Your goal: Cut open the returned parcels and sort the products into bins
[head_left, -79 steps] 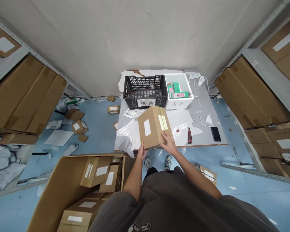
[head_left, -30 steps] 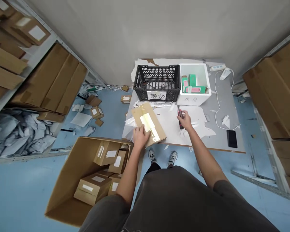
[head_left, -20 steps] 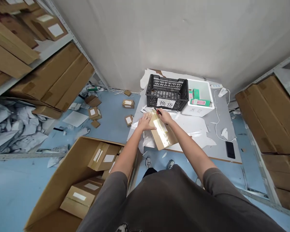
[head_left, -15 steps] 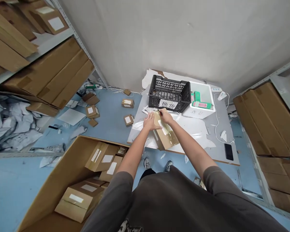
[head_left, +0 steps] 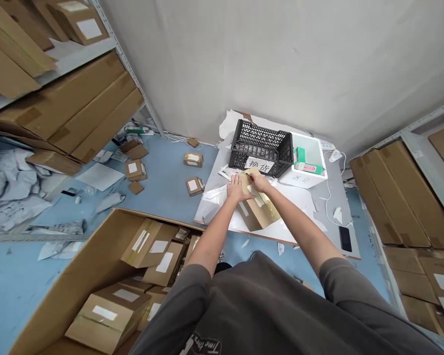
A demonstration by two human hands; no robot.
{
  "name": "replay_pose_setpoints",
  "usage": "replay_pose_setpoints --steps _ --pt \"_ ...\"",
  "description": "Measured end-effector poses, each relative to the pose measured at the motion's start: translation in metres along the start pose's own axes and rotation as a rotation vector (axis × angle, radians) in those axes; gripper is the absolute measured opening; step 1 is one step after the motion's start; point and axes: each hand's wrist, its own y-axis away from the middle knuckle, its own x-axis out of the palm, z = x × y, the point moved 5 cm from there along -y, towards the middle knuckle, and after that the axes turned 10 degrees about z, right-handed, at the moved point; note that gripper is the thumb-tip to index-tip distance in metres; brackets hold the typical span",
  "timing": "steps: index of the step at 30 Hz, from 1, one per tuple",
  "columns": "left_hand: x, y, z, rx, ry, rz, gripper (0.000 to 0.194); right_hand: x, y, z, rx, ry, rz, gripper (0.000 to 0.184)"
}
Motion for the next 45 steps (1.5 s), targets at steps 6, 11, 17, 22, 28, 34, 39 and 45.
replay_pose_setpoints --steps 6,11,17,22,28,34,39,45 --pt "-0.005 -0.003 0.010 0.053 -0.066 0.096 0.148 0.004 0.009 0.001 0.019 0.022 0.005 0.064" --pt "-0.004 -0.004 0.011 0.032 -0.097 0.067 0.146 0.015 0.034 -0.008 0.061 0.064 0.097 0.055" --pt "-0.003 -0.001 0.013 0.038 -0.119 0.047 0.144 0.031 0.071 -0.012 0.105 0.079 0.167 0.051" --pt "-0.004 -0.002 0.009 0.044 -0.124 0.055 0.143 0.069 0.126 -0.034 0.139 0.085 0.233 0.049" --pt "-0.004 -0.006 0.008 0.055 -0.116 0.045 0.143 0.091 0.166 -0.049 0.181 0.011 0.295 0.056" --pt "-0.003 -0.008 0.009 0.016 -0.160 0.038 0.146 0.096 0.183 -0.059 0.148 0.025 0.297 0.059" --pt "-0.003 -0.007 0.011 0.005 -0.180 0.046 0.146 0.109 0.200 -0.067 0.131 0.016 0.269 0.057" --pt "-0.003 -0.007 0.010 -0.010 -0.200 0.061 0.143 0.116 0.212 -0.069 0.137 0.023 0.271 0.065"
